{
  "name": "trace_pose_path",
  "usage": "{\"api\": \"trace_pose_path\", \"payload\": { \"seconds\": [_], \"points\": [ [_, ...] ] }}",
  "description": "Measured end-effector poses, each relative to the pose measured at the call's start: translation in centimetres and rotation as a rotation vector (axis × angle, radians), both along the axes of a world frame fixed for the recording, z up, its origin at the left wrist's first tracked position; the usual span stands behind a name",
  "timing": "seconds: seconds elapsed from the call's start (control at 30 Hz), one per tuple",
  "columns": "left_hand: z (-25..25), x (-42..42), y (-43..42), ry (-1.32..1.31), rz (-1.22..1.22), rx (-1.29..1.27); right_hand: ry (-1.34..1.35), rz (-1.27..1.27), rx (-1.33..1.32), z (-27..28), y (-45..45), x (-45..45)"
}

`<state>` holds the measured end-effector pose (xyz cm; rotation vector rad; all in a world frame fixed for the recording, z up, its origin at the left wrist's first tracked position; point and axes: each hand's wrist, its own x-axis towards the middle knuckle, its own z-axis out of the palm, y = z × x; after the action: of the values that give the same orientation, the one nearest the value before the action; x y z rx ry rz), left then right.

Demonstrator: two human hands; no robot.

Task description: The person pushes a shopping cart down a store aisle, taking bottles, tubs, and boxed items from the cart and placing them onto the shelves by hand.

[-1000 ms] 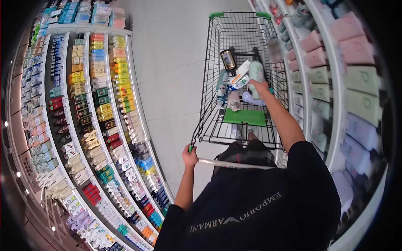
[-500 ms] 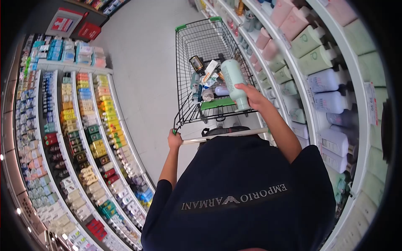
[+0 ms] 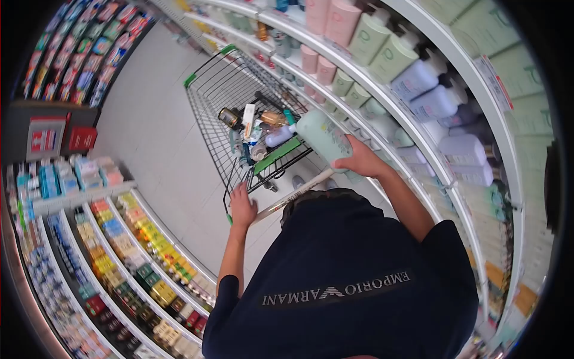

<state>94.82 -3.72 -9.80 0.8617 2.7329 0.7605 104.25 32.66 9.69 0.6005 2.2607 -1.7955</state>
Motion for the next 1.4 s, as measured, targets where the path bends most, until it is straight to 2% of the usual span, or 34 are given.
{"api": "trace_pose_path", "payload": {
  "seconds": [0.03, 0.07, 0.1, 0.13, 0.17, 0.23, 0.27, 0.33, 0.37, 0.43, 0.5, 0.57, 0.6, 0.63, 0.67, 0.73, 0.77, 0.83, 0.87, 0.9, 0.97, 1.03, 1.13, 1.2, 1.23, 1.3, 1.37, 1.4],
  "points": [
    [-0.1, -0.4, 2.5, -0.139, -0.043, 0.297, 0.002, -0.044, -0.001, -0.1, 0.3, 1.2],
    [5.1, -0.9, 6.4, -0.725, 0.111, 0.476, 0.014, 0.022, 0.188, -0.3, 0.7, 1.5],
    [7.4, -1.6, 8.9, -1.038, 0.091, 0.680, 0.016, 0.091, 0.376, -0.3, 0.8, 2.1],
    [10.0, -2.3, 10.9, -1.263, -0.017, 0.774, 0.017, 0.086, 0.493, 1.4, 0.0, 2.2],
    [10.2, -2.9, 12.4, -1.476, -0.184, 0.884, 0.008, 0.056, 0.495, 2.5, -0.3, 2.3],
    [12.3, -3.9, 15.4, -1.817, -0.436, 0.948, 0.038, 0.249, 0.792, 4.3, -0.6, 2.6],
    [12.3, -3.5, 16.1, -1.834, -0.465, 0.915, 0.025, 0.211, 0.796, 5.2, -0.8, 3.7],
    [12.2, -4.1, 17.7, -2.010, -0.422, 0.761, 0.093, 0.443, 1.027, 6.3, -0.6, 4.1],
    [12.3, -4.0, 18.6, -2.024, -0.437, 0.731, 0.077, 0.416, 1.025, 6.3, -0.6, 4.3],
    [13.0, -3.2, 20.0, -1.795, -0.581, 0.539, 0.210, 0.520, 1.310, 6.2, -0.5, 4.6],
    [12.1, -1.5, 20.5, -1.811, -0.580, 0.537, 0.242, 0.468, 1.352, 6.5, -1.1, 6.7],
    [11.5, -1.4, 21.2, -2.006, -0.562, 0.703, 0.452, 0.213, 1.485, 6.9, -2.2, 7.5],
    [11.3, -1.1, 21.4, -2.031, -0.527, 0.733, 0.537, 0.087, 1.332, 7.0, -3.0, 8.7],
    [10.8, -1.3, 21.6, -2.037, -0.535, 0.725, 0.529, 0.080, 1.337, 5.6, -3.6, 10.3],
    [10.3, -1.5, 21.8, -1.999, -0.573, 0.777, 0.506, -0.070, 1.117, 3.0, -4.1, 12.1],
    [10.4, -1.1, 21.8, -1.966, -0.616, 0.825, 0.366, -0.319, 0.714, 1.6, -5.3, 13.1],
    [10.4, -1.3, 22.2, -1.922, -0.663, 0.800, 0.358, -0.322, 0.713, 0.9, -5.3, 12.8],
    [10.4, -1.3, 22.9, -1.877, -0.710, 0.770, 0.364, -0.645, -0.182, 0.8, -5.0, 11.3],
    [10.1, -1.0, 23.3, -1.632, -0.769, 0.748, 0.303, -0.601, -0.297, 0.4, -4.3, 11.3],
    [10.5, -0.8, 23.8, -1.384, -0.820, 0.721, 0.309, -0.606, -0.297, 0.1, -3.9, 11.3],
    [11.6, 0.3, 23.6, -1.300, -0.800, 0.682, 0.225, -0.725, -0.646, -0.3, -3.6, 11.6],
    [11.9, 0.8, 23.8, -1.097, -0.844, 0.584, 0.237, -0.765, -0.627, -0.8, -3.2, 12.0],
    [10.7, 1.5, 24.2, -1.106, -0.840, 0.531, 0.272, -0.868, -0.704, -1.7, -2.6, 12.4],
    [10.0, 2.1, 24.2, -1.103, -0.838, 0.530, 0.162, -0.927, -0.579, -2.0, -2.3, 12.2],
    [9.6, 2.4, 24.2, -1.026, -0.815, 0.508, 0.158, -0.923, -0.586, -2.4, -2.1, 12.1],
    [9.0, 2.4, 24.0, -0.944, -0.785, 0.491, 0.102, -0.946, -0.438, -3.3, -1.0, 11.7],
    [8.0, 1.9, 22.9, -0.345, -0.615, 0.409, 0.147, -0.943, -0.366, -5.3, 0.3, 11.5],
    [6.6, 1.3, 22.1, -0.341, -0.604, 0.409, 0.151, -0.922, -0.216, -6.6, 1.3, 11.5]
  ]
}}
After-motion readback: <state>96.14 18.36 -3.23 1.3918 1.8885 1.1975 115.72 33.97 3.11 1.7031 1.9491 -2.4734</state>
